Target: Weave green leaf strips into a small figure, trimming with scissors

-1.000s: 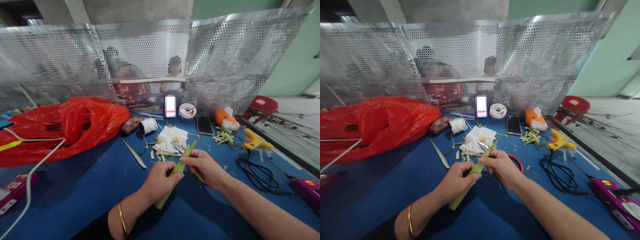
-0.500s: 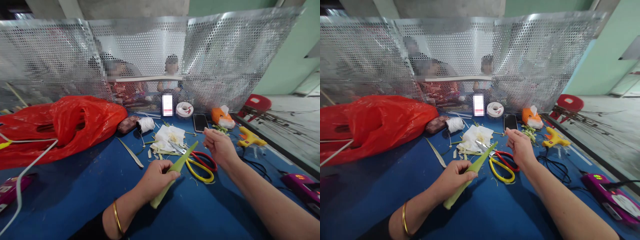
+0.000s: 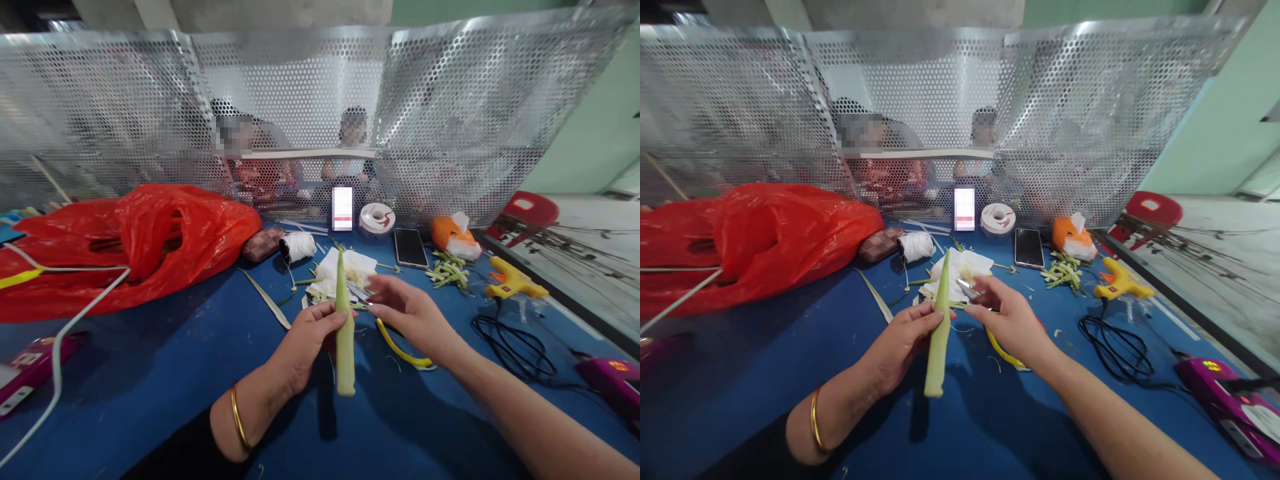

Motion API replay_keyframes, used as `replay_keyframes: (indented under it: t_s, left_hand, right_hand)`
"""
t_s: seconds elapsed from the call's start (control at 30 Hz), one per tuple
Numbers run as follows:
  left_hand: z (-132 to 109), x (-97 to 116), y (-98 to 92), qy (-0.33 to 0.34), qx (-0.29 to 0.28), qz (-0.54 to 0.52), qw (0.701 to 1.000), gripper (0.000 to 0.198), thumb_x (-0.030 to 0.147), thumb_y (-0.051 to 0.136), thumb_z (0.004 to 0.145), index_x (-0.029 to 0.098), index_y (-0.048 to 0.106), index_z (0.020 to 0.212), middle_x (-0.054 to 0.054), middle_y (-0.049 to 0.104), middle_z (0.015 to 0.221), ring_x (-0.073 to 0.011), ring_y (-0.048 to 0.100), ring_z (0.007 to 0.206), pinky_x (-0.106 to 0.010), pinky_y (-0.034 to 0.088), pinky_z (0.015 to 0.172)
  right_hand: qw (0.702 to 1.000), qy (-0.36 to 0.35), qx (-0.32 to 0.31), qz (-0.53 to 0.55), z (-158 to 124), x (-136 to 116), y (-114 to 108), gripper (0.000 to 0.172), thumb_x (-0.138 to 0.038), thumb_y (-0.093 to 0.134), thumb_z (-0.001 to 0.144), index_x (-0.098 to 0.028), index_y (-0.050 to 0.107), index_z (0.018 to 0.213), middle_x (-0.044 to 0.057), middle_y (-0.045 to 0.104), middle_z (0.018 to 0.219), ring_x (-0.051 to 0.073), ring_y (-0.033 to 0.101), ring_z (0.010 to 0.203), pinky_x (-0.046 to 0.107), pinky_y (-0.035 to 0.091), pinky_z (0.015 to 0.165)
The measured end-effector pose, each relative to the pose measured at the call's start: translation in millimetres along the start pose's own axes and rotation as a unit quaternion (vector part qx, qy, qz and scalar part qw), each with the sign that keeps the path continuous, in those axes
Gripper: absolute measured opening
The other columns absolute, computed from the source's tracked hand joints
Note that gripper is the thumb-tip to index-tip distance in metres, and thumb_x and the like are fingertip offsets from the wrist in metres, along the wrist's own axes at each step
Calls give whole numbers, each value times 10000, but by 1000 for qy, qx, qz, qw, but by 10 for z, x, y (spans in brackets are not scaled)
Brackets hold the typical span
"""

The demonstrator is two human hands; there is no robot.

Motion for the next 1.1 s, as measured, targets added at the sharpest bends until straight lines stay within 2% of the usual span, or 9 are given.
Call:
replay_keyframes:
  t_s: [0.1,0.2,0.47,0.53,0.63,0.73,0.8,0.97,1.1]
  left_hand:
    - [2,73,-4,37,-1,14,999,280,361,720,712,124,664,850,-28,618,690,-111,534,575,-219,402,514]
    - [-5,101,-24,58,18,54,997,252,351,729,707,133,632,790,-14,614,652,-103,516,533,-216,384,475]
    - [8,90,-78,58,60,82,993,231,291,761,669,134,632,778,30,582,607,-68,457,485,-194,317,434]
    - [14,52,-62,38,42,55,997,237,299,753,682,130,640,805,14,605,642,-80,499,508,-200,353,460]
    - [9,-20,58,-1,-34,-5,999,259,299,735,708,120,659,879,-44,669,754,-150,626,633,-260,471,590]
    - [-2,-36,156,-11,-95,-44,994,251,242,719,723,114,661,930,-82,704,802,-206,677,738,-333,514,721]
    - [7,-52,153,-12,-100,-40,994,231,229,700,743,114,660,939,-93,715,793,-201,679,752,-308,508,709]
    - [44,-103,43,-17,-56,-26,998,281,270,719,738,129,654,972,-96,723,818,-155,657,677,-210,406,517]
    - [24,-117,102,-47,-81,-64,994,330,272,720,725,108,664,1006,-124,732,838,-201,686,741,-284,492,679]
  right_hand:
    - [979,118,-141,93,-183,139,419,263,-408,697,743,-181,669,873,54,703,817,158,647,730,305,500,721]
    - [959,175,-178,139,-328,213,613,247,-354,752,702,-163,654,823,38,696,782,120,626,658,245,472,633]
    - [952,217,-126,178,-374,284,619,275,-314,793,626,-154,594,729,-8,623,697,88,553,608,225,456,610]
    - [957,202,-120,170,-353,257,609,279,-330,782,632,-158,575,704,-10,609,665,91,535,594,226,442,590]
    - [968,158,-96,167,-291,206,553,286,-338,777,636,-166,557,698,-23,583,620,88,496,558,225,414,554]
    - [975,129,-60,173,-235,194,458,297,-344,780,638,-171,545,691,-35,564,608,82,471,543,224,396,545]
    - [974,125,-50,180,-218,201,423,302,-364,775,648,-172,546,692,-36,562,604,81,464,536,226,388,541]
    - [975,120,-36,185,-213,197,384,337,-411,783,640,-179,543,690,-43,540,591,82,442,516,230,357,511]
    - [976,116,-36,183,-207,206,388,341,-424,774,655,-181,539,698,-41,535,596,86,439,520,236,358,517]
Point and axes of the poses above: each hand's wrist, its own z-axis towards the middle knuckle, its own y-axis out of the palm, x = y × z, the point moved 9 cm from there along z, towards the middle knuckle
